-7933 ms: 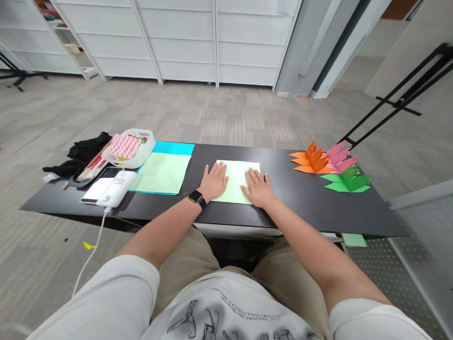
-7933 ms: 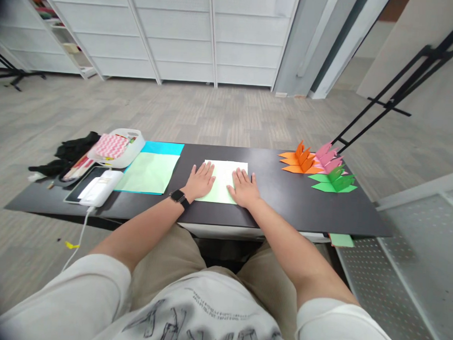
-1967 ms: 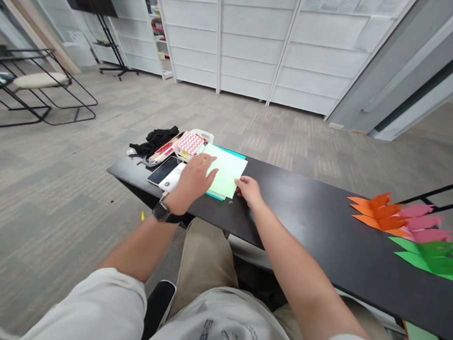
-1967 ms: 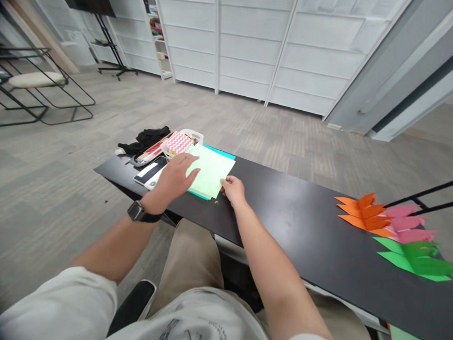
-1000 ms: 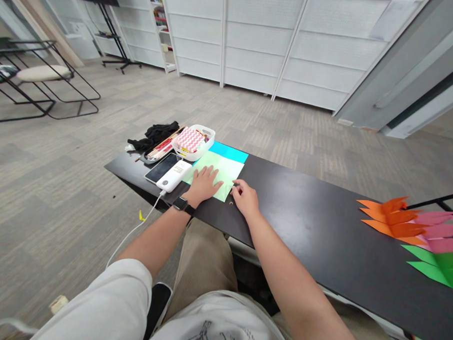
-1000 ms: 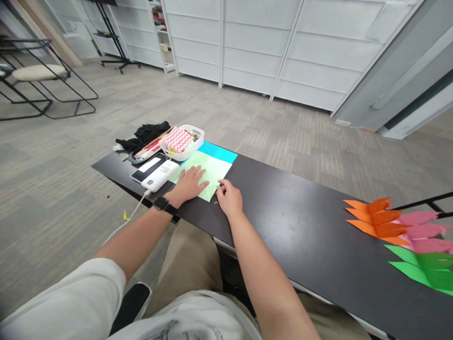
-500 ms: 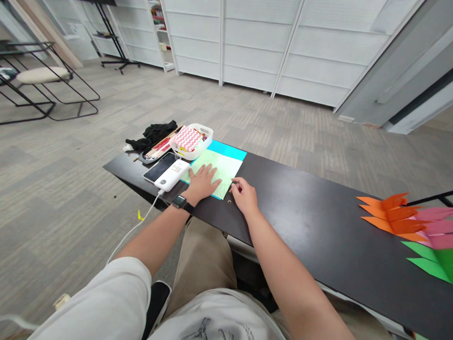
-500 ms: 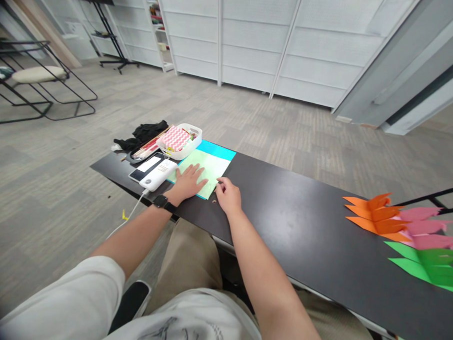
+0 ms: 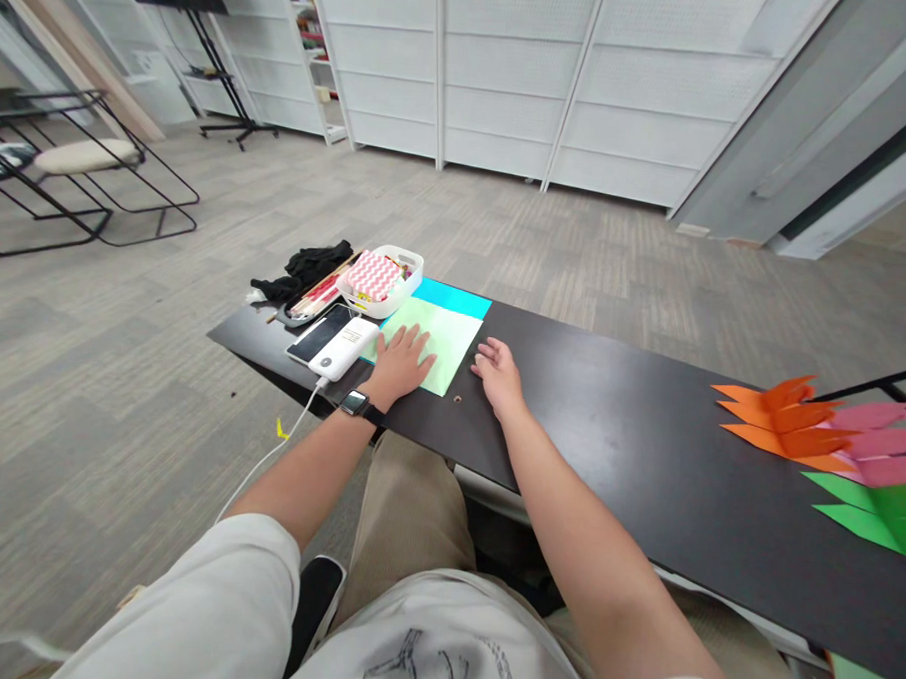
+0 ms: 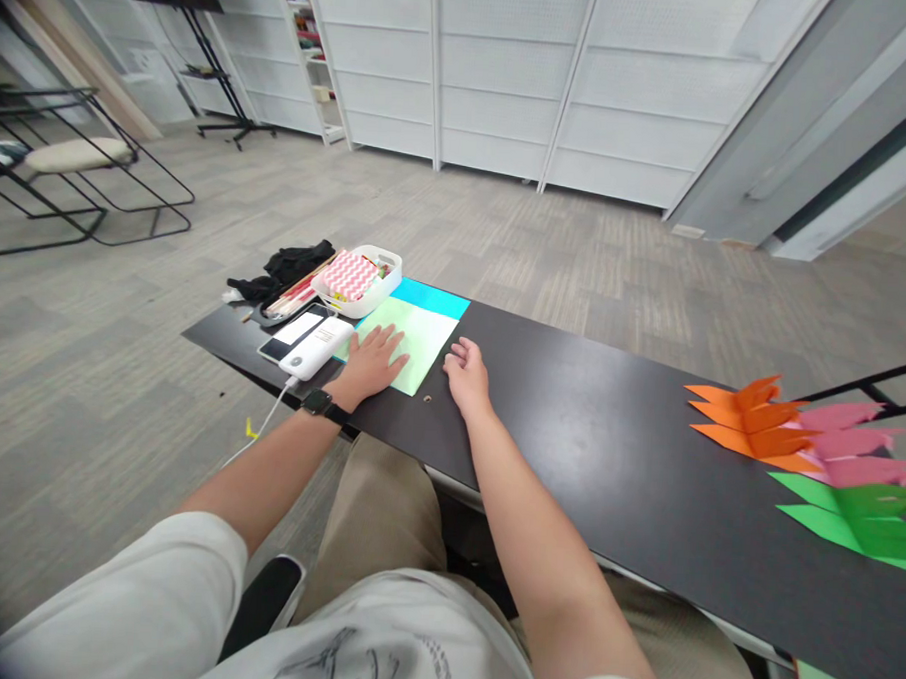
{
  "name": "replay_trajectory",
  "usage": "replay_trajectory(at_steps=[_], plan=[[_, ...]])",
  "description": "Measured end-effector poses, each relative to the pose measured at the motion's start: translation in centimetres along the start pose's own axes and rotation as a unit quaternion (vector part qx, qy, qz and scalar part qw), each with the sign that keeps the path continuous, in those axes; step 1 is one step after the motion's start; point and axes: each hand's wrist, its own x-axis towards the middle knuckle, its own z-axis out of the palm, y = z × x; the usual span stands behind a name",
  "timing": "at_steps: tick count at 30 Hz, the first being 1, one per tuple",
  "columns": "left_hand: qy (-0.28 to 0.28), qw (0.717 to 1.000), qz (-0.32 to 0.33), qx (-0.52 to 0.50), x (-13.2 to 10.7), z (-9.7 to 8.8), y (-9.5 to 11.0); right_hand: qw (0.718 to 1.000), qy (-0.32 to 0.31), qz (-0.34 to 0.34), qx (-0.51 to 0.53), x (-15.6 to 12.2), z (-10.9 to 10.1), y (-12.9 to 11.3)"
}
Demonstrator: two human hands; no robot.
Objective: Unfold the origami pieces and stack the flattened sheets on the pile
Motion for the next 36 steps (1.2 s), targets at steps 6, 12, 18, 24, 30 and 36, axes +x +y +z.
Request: replay_trajectory(at_steps=[6, 12, 18, 24, 30, 36], plan=[[0.027, 1.0, 0.001, 0.001, -0.2, 0.5, -0.1, 0.993, -0.038, 0.11, 0.027, 2.3, 0.3, -2.3], [0.052, 0.999, -0.002, 0.002, -0.3, 0.7, 0.2, 0.994, -0.041, 0.098, 0.04, 4.4, 1.3, -3.4], [0.062, 0.998, 0.002, 0.001, -0.4, 0.7, 0.3, 0.994, -0.038, 0.09, -0.043, 5.1, 1.7, -3.3], [0.075, 0.997, -0.004, -0.009, -0.3, 0.7, 0.1, 0.985, -0.063, 0.087, -0.137, 5.2, 2.6, -2.9], [0.109, 0.994, 0.019, -0.021, -0.8, 0.3, 0.2, 0.978, -0.059, 0.082, -0.182, 5.1, 2.1, -2.7], [0.091, 0.995, 0.037, -0.025, -0.9, 0.0, 0.4, 0.977, -0.052, 0.087, -0.189, 5.0, 1.4, -2.4]])
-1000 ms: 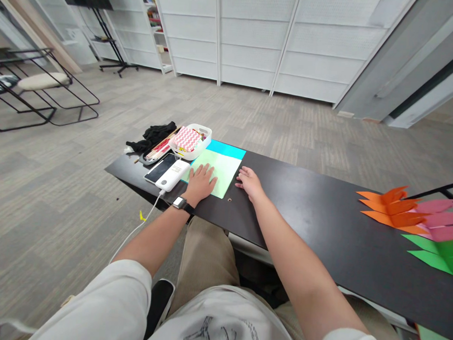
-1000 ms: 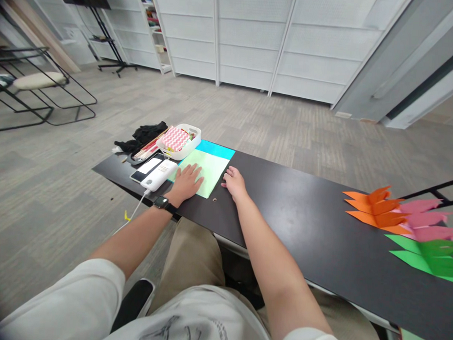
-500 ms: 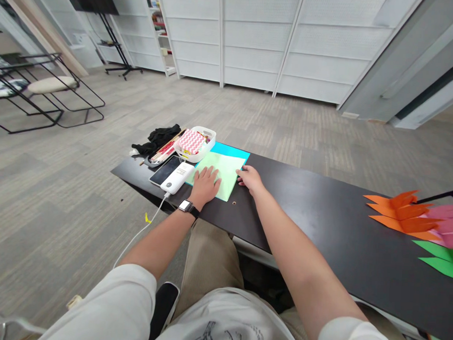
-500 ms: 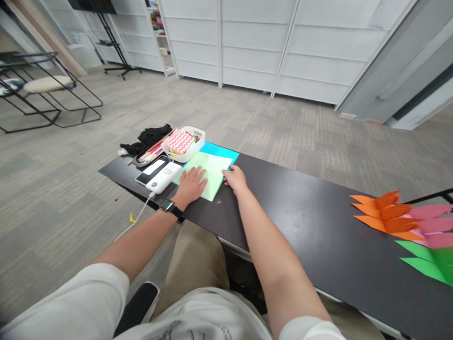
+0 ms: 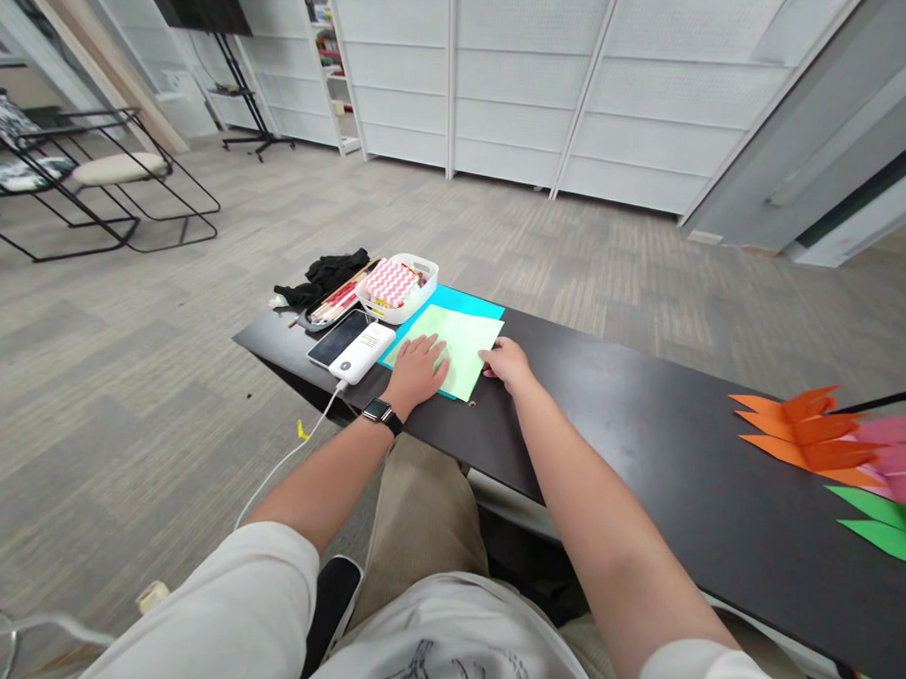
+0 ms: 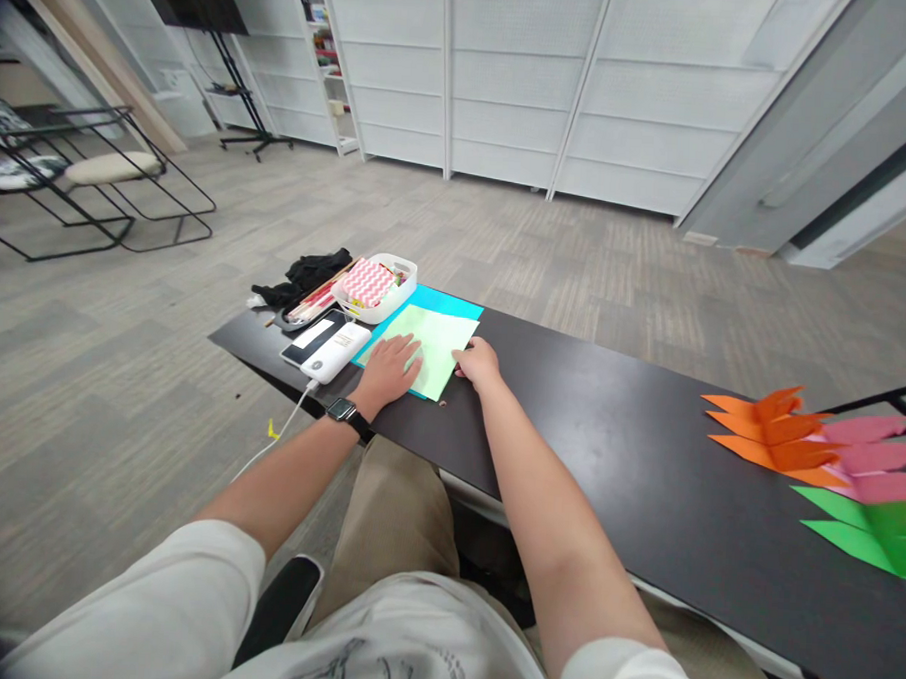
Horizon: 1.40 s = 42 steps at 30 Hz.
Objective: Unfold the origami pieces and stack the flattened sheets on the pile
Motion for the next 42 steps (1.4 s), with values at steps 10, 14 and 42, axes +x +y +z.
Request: replay_trajectory(at_steps=[10, 14, 42], plan=[[-0.01, 1.0, -0.013, -0.009, 0.1, -0.9, 0.5, 1.0, 0.001, -0.007, -0.007, -0.5, 0.5, -0.5], [-0.009, 1.0, -0.012, -0.007, 0.1, -1.1, 0.6, 1.0, 0.004, -0.011, -0.017, -0.7, 0.7, -0.6], [-0.022, 1.0, -0.004, 0.009, 0.0, -0.7, 0.5, 0.998, 0.013, -0.011, -0.061, 0.0, 0.5, 0.1]])
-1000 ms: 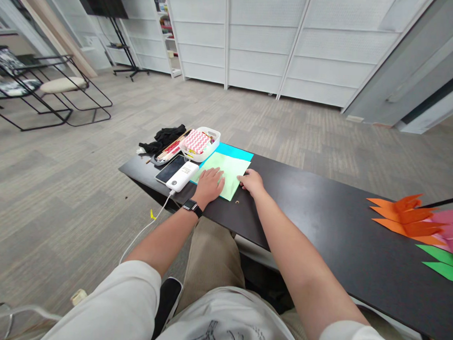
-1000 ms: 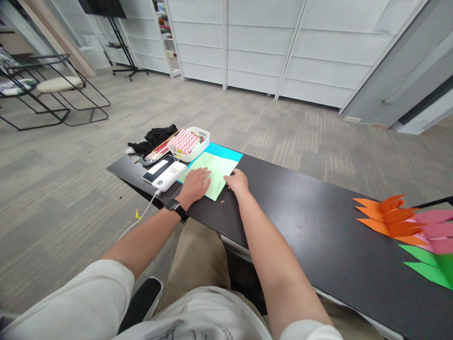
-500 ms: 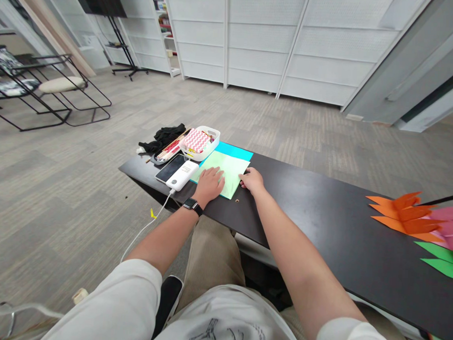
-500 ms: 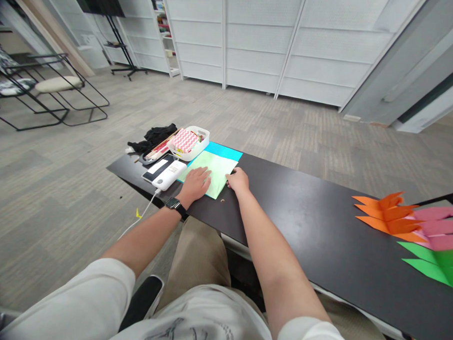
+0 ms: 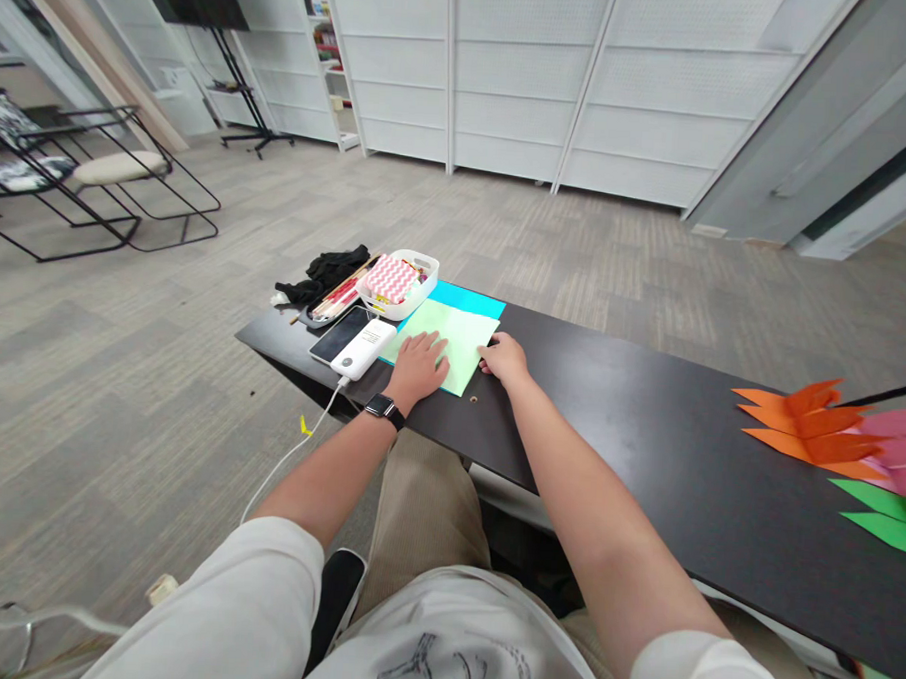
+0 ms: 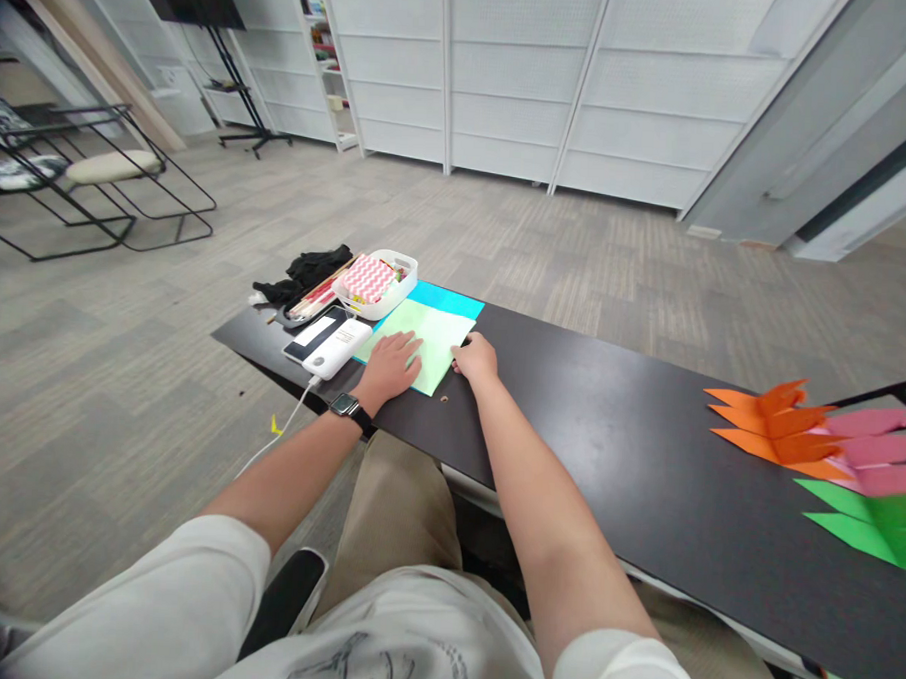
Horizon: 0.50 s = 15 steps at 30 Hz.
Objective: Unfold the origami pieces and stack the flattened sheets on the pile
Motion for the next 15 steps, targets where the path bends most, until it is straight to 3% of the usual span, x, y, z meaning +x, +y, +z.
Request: replay_trajectory(at_steps=[9, 15], plan=[[-0.006, 1.0, -0.003, -0.005, 0.1, 0.2, -0.2, 1.0, -0.011, 0.01, 0.013, -0.2, -0.6, -0.2], [-0.005, 1.0, -0.003, -0.011, 0.1, 0.5, -0.5, 0.999, 0.002, 0.008, 0.05, -1.9, -3.9, 2.4]])
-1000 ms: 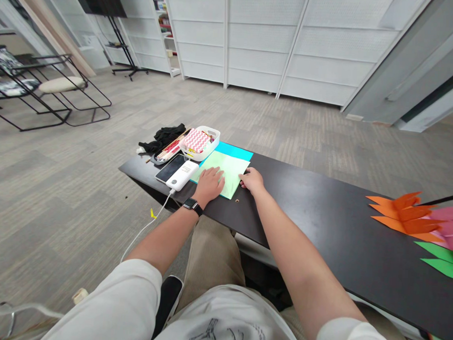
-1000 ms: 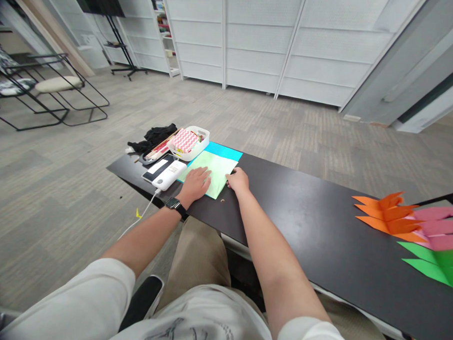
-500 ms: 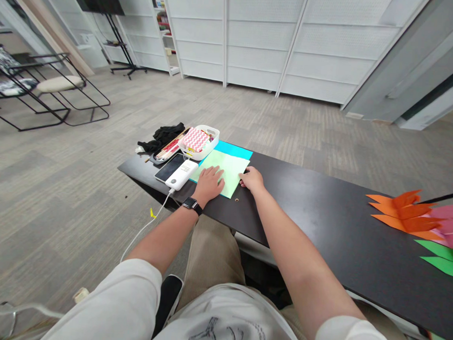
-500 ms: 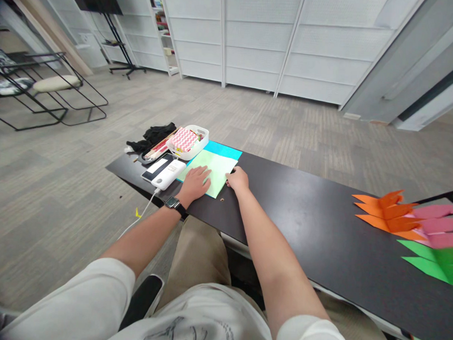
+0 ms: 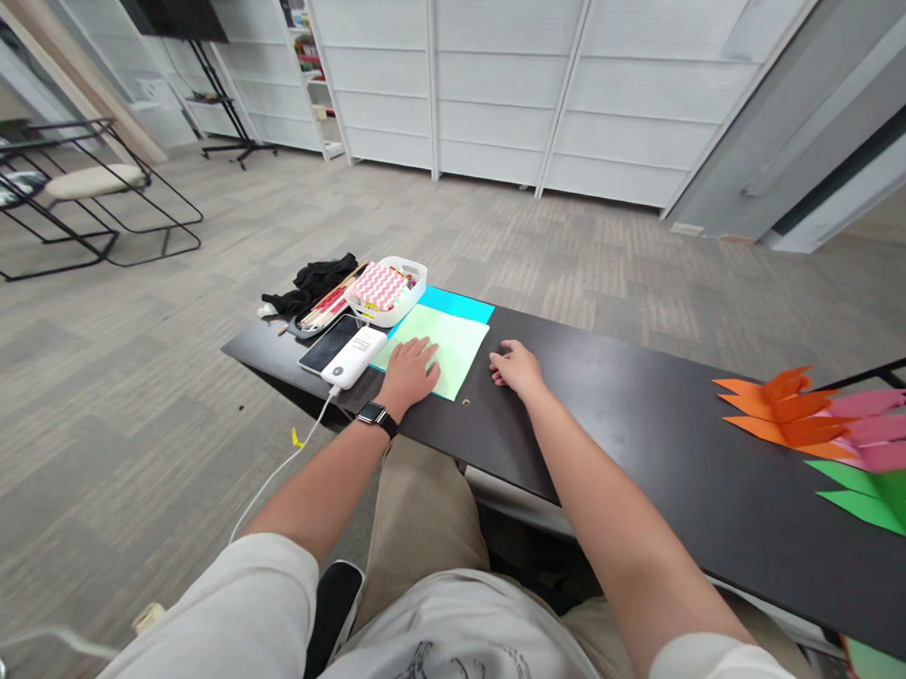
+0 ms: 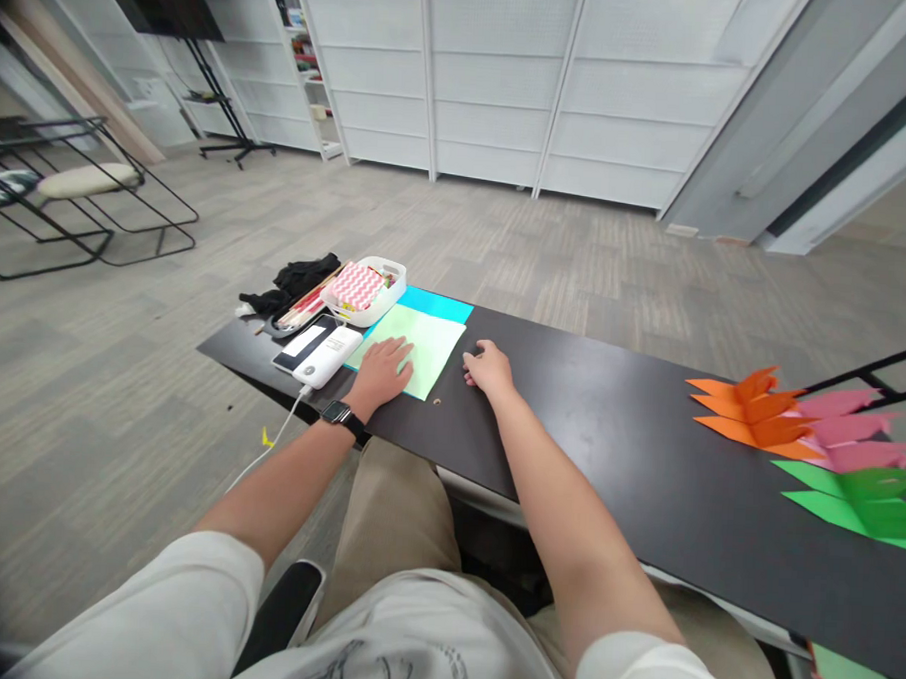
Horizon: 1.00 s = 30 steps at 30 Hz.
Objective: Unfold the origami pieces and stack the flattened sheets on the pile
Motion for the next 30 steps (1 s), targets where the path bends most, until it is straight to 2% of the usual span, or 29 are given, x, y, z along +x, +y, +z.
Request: replay_trajectory(at_steps=[4, 7, 10, 13, 16, 18, 20, 23, 25, 27, 30], plan=[[0.007, 1.0, 0.007, 0.002, 0.1, 0.3, -0.2, 0.998, 0.022, -0.018, 0.059, -2.1, -4.6, 3.2], [0.014, 1.0, 0.009, 0.0, 0.2, 0.2, -0.3, 0.994, 0.048, -0.055, 0.085, -3.8, -9.2, 6.5], [0.027, 0.999, 0.01, -0.014, 0.2, -0.3, -0.4, 0.99, 0.106, -0.075, 0.052, -5.7, -14.8, 10.6], [0.066, 0.996, 0.025, -0.05, 0.1, -1.2, -0.3, 0.98, 0.184, -0.076, -0.005, -7.7, -20.0, 14.7], [0.117, 0.987, 0.043, -0.101, 0.6, -2.1, 1.1, 0.963, 0.25, -0.1, -0.018, -9.3, -22.9, 17.6], [0.142, 0.978, 0.071, -0.138, 1.4, -2.3, 3.3, 0.956, 0.269, -0.114, 0.025, -9.9, -23.2, 18.3], [0.144, 0.967, 0.117, -0.173, 2.3, -2.2, 6.7, 0.952, 0.28, -0.118, 0.045, -10.0, -22.9, 18.4], [0.09, 0.955, 0.194, -0.208, 3.2, -1.1, 12.6, 0.946, 0.291, -0.138, 0.033, -9.8, -22.6, 17.9], [0.037, 0.945, 0.239, -0.218, 3.4, -0.1, 16.2, 0.933, 0.324, -0.15, 0.038, -9.7, -23.1, 17.7], [-0.006, 0.936, 0.27, -0.227, 3.7, 1.0, 19.0, 0.894, 0.413, -0.168, 0.045, -9.8, -24.4, 17.6], [-0.032, 0.926, 0.274, -0.257, 4.4, 2.3, 21.9, 0.802, 0.576, -0.154, 0.029, -10.1, -26.9, 17.8]])
